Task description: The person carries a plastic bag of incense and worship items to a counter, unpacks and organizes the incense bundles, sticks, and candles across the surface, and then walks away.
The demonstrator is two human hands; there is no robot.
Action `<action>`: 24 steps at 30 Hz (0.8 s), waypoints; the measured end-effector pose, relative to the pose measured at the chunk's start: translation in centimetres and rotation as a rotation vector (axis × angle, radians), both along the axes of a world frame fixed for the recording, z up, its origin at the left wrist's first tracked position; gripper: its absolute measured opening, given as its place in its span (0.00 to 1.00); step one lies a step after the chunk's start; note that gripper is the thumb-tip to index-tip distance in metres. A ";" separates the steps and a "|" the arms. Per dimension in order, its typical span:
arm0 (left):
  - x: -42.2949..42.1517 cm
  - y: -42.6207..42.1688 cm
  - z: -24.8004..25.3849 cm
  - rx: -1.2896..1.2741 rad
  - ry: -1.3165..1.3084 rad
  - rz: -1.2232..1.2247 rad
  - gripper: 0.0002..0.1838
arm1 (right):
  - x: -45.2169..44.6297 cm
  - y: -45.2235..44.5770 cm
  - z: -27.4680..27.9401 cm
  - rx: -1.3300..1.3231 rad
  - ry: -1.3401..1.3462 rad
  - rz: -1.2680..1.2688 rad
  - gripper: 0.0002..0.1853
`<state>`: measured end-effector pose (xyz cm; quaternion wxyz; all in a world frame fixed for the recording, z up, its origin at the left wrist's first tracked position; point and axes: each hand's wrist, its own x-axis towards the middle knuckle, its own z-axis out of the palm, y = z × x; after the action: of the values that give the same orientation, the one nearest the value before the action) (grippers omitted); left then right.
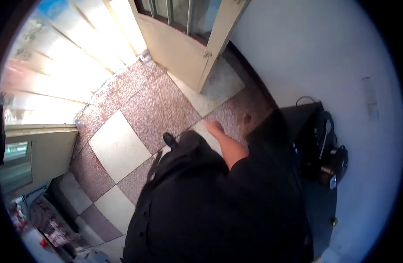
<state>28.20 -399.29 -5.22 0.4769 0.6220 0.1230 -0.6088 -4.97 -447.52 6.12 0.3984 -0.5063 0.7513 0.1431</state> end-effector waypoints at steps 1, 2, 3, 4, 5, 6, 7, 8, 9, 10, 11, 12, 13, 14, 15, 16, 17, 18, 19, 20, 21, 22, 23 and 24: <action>4.3 -3.1 -0.7 -0.085 0.004 -0.027 0.21 | 0.1 0.4 -2.2 -0.027 0.009 0.006 0.29; 9.7 -6.3 0.4 -0.114 -0.082 -0.094 0.22 | 1.0 1.4 -2.2 0.009 0.019 -0.029 0.28; 12.7 -16.7 12.2 0.097 -0.302 -0.299 0.25 | 2.3 1.0 -1.5 0.024 0.024 -0.056 0.27; 16.7 -21.2 12.8 0.021 -0.328 -0.259 0.27 | 4.1 -0.5 -1.1 0.022 0.023 -0.081 0.26; 21.8 -25.3 13.0 -0.001 -0.307 -0.302 0.27 | 6.1 -1.7 -1.1 0.034 0.029 -0.076 0.26; 26.0 -29.7 14.4 -0.036 -0.359 -0.371 0.27 | 8.2 -2.4 -1.4 0.053 0.037 -0.072 0.26; 29.9 -34.0 16.0 -0.072 -0.410 -0.442 0.26 | 10.4 -2.9 -1.8 0.073 0.043 -0.069 0.25; 33.4 -38.2 17.1 -0.062 -0.469 -0.484 0.25 | 13.2 -4.0 -2.7 0.017 0.075 -0.195 0.24; 36.7 -41.7 18.3 -0.052 -0.535 -0.524 0.24 | 16.1 -5.9 -3.2 0.036 0.057 -0.193 0.24; 39.6 -44.7 19.7 -0.028 -0.585 -0.538 0.25 | 19.1 -8.5 -3.8 0.052 0.035 -0.191 0.24; 42.2 -48.0 20.2 -0.009 -0.635 -0.548 0.25 | 22.3 -11.8 -5.2 0.043 0.007 -0.162 0.24; 44.7 -50.2 20.5 0.014 -0.661 -0.501 0.23 | 25.3 -14.8 -6.4 0.040 -0.021 -0.128 0.24; 46.2 -52.2 20.9 -0.010 -0.650 -0.513 0.22 | 28.8 -18.5 -6.8 -0.008 -0.027 -0.084 0.24; 47.7 -54.4 21.9 -0.038 -0.656 -0.517 0.21 | 33.4 -22.5 -6.5 -0.065 -0.050 -0.035 0.24; 49.1 -57.1 23.0 -0.074 -0.673 -0.508 0.20 | 38.0 -27.2 -4.2 -0.027 -0.175 0.015 0.26; 50.6 -59.7 24.0 -0.137 -0.710 -0.530 0.17 | 43.2 -31.9 -1.6 0.003 -0.299 0.078 0.29; 51.2 -63.1 26.1 -0.179 -0.732 -0.500 0.16 | 48.9 -35.4 -1.5 -0.145 -0.358 0.179 0.29; 52.2 -66.7 28.0 -0.270 -0.776 -0.473 0.15 | 54.6 -39.3 -1.4 -0.090 -0.599 0.334 0.28; 53.3 -70.2 30.2 -0.364 -0.814 -0.438 0.13 | 60.8 -42.2 -0.9 -0.202 -0.722 0.518 0.25; 54.3 -74.0 32.6 -0.460 -0.854 -0.449 0.13 | 66.7 -44.7 4.8 -0.122 -0.880 0.640 0.19; 55.7 -77.8 35.0 -0.547 -0.897 -0.460 0.12 | 72.5 -46.7 6.6 -0.311 -1.096 0.889 0.16; 57.7 -81.5 37.1 -0.610 -0.981 -0.516 0.12 | 78.4 -48.3 8.4 -0.342 -1.205 0.943 0.16; 60.0 -84.9 39.0 -0.668 -1.105 -0.590 0.13 | 83.2 -50.0 10.6 -0.372 -1.317 0.991 0.16; 63.0 -88.2 39.9 -0.700 -1.113 -0.608 0.14 | 86.5 -53.1 16.0 -0.196 -1.156 1.124 0.17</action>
<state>91.23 -487.54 34.69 0.4497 0.6574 -0.5183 -0.3115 81.52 -500.61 22.12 0.5461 -0.8343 0.0695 -0.0289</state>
